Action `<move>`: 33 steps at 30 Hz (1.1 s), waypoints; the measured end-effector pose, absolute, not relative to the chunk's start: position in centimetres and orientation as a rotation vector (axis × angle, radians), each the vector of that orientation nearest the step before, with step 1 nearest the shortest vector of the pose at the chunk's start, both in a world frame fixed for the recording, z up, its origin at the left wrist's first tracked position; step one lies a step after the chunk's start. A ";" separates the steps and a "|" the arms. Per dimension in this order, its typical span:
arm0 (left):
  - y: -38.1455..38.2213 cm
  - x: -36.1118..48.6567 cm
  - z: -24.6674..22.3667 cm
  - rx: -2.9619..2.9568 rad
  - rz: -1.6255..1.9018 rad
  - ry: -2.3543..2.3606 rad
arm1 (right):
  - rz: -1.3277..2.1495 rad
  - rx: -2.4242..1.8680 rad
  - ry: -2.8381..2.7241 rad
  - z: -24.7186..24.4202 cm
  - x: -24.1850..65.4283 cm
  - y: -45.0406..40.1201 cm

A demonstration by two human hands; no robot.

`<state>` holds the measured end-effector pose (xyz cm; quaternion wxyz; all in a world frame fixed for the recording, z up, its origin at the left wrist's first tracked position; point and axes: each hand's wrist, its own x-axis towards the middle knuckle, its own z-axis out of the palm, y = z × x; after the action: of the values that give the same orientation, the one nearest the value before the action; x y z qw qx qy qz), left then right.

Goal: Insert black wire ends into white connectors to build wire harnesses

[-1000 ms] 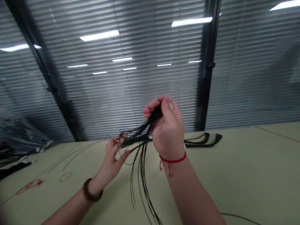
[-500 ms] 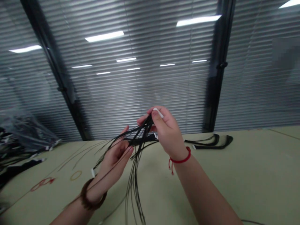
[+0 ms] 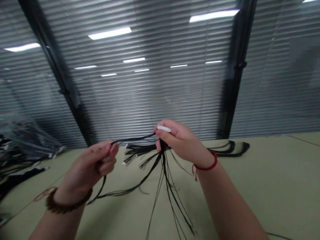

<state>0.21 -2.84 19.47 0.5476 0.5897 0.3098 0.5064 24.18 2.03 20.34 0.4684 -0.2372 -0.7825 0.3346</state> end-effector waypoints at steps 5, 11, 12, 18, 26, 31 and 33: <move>-3.9 0.5 20.2 1.400 1.226 0.762 | 0.710 -0.677 -1.946 21.1 24.0 0.9; -4.4 1.1 19.7 1.329 1.312 0.629 | 0.313 -0.959 -1.819 19.8 23.0 2.4; -4.5 1.1 19.7 1.314 1.315 0.617 | 0.270 -0.994 -1.802 19.4 22.8 2.8; -4.1 0.6 20.2 1.103 1.471 0.499 | 0.427 -0.971 -1.913 18.8 22.6 4.0; -3.3 0.2 19.1 1.051 1.002 0.530 | 0.909 -0.800 -2.051 18.6 21.5 2.8; -3.9 2.5 17.6 1.439 1.306 0.715 | 1.015 -0.754 -2.106 18.2 20.9 2.1; -3.8 3.3 17.0 1.541 1.437 0.776 | 1.030 -0.745 -2.160 18.1 20.7 1.6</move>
<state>3.35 -3.80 16.99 0.4333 0.6186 0.3116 0.5766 20.71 1.61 18.13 0.3123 -0.2825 -0.8187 0.3903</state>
